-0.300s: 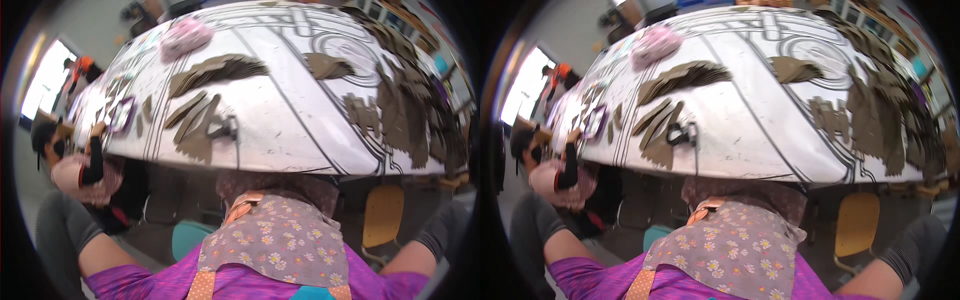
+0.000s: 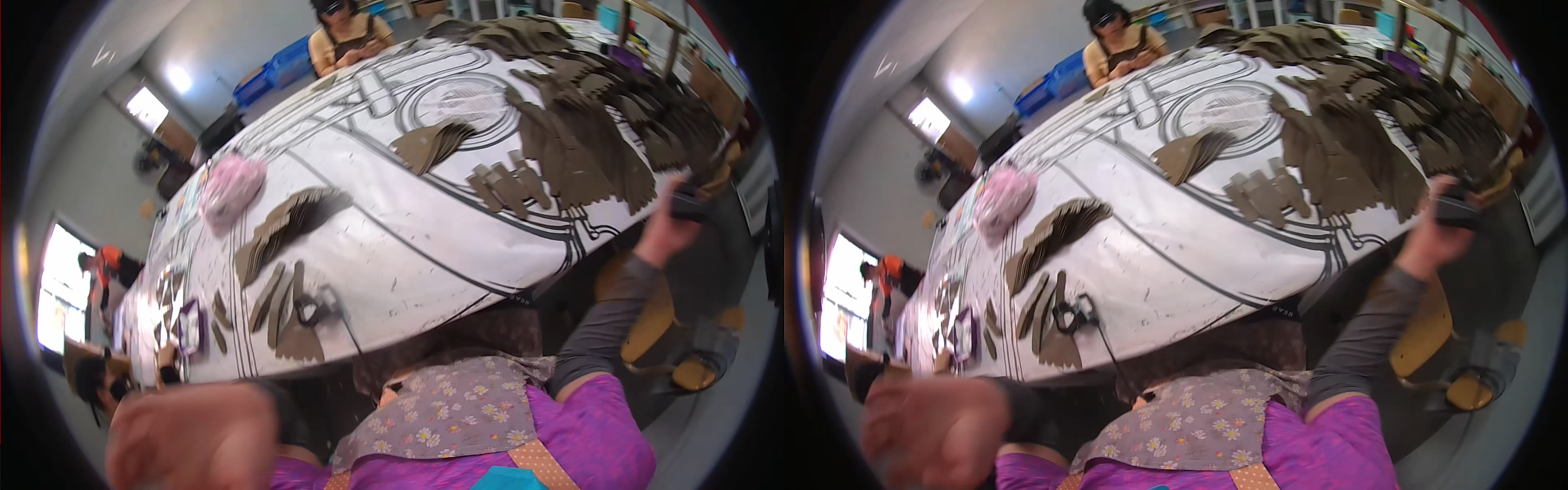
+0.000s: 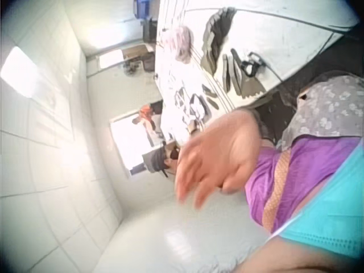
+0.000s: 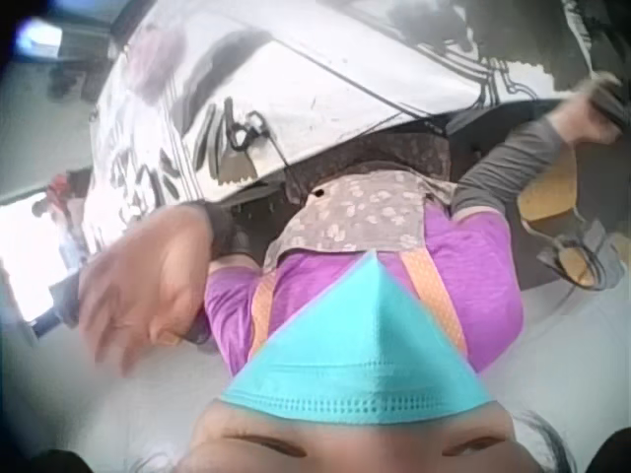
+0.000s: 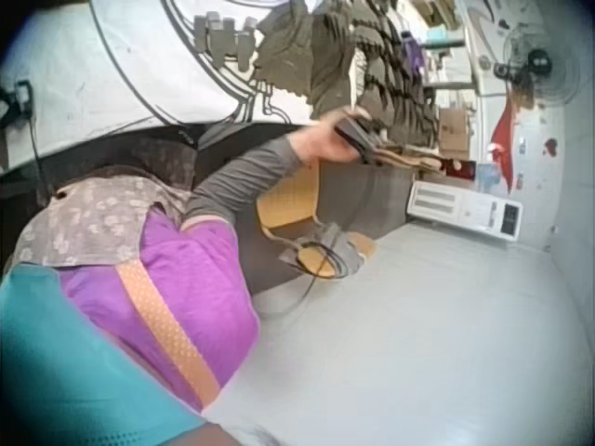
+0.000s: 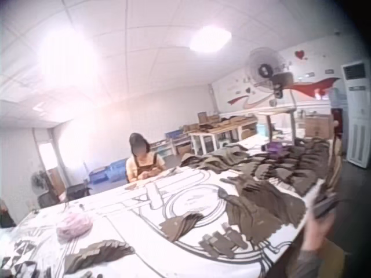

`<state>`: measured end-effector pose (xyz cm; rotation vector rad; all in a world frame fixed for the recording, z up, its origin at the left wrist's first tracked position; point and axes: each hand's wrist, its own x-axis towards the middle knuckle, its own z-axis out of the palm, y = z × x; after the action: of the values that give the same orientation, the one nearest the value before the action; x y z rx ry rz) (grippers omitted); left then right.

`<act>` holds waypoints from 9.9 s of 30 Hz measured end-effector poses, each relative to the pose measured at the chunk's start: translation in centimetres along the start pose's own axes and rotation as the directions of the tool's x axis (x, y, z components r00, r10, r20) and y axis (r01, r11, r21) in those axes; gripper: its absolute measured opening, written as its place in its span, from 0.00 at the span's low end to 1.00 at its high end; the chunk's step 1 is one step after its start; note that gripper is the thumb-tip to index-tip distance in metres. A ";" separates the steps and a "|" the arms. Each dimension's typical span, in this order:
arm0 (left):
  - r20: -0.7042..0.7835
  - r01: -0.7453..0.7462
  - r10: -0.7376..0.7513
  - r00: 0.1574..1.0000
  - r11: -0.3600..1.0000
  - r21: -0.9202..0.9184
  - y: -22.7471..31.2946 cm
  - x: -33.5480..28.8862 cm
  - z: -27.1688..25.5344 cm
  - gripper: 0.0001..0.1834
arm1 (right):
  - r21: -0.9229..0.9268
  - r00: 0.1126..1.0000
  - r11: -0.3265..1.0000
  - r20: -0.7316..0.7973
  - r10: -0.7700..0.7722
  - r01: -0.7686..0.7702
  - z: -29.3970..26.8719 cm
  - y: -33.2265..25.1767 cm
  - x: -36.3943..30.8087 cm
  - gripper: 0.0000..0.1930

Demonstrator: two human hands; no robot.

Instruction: Sort and organize leather shoe upper components on a work table.

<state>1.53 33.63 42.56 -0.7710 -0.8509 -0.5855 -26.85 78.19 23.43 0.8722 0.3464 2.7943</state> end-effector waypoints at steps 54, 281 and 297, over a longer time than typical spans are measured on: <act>0.228 0.771 -0.954 0.195 0.293 0.566 1.0 -23.3 -3.7 0.10 | -0.684 0.416 -0.022 -0.469 0.779 -0.729 -0.2 28.8 -16.7 0.25; 0.845 -0.373 -0.319 0.429 0.789 0.488 -15.7 -27.7 -9.9 0.06 | -0.960 0.291 -0.160 -0.089 0.953 0.230 4.3 39.3 -23.2 0.14; -0.490 0.630 -0.503 -0.712 -0.149 -0.763 -19.6 -24.6 -14.4 0.09 | -0.966 0.267 -0.121 -0.056 0.962 0.231 2.8 38.3 -24.0 0.18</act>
<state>-19.51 14.37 22.96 0.9388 -0.0244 -2.2915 -10.19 36.12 23.51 1.8553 -2.3405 1.3910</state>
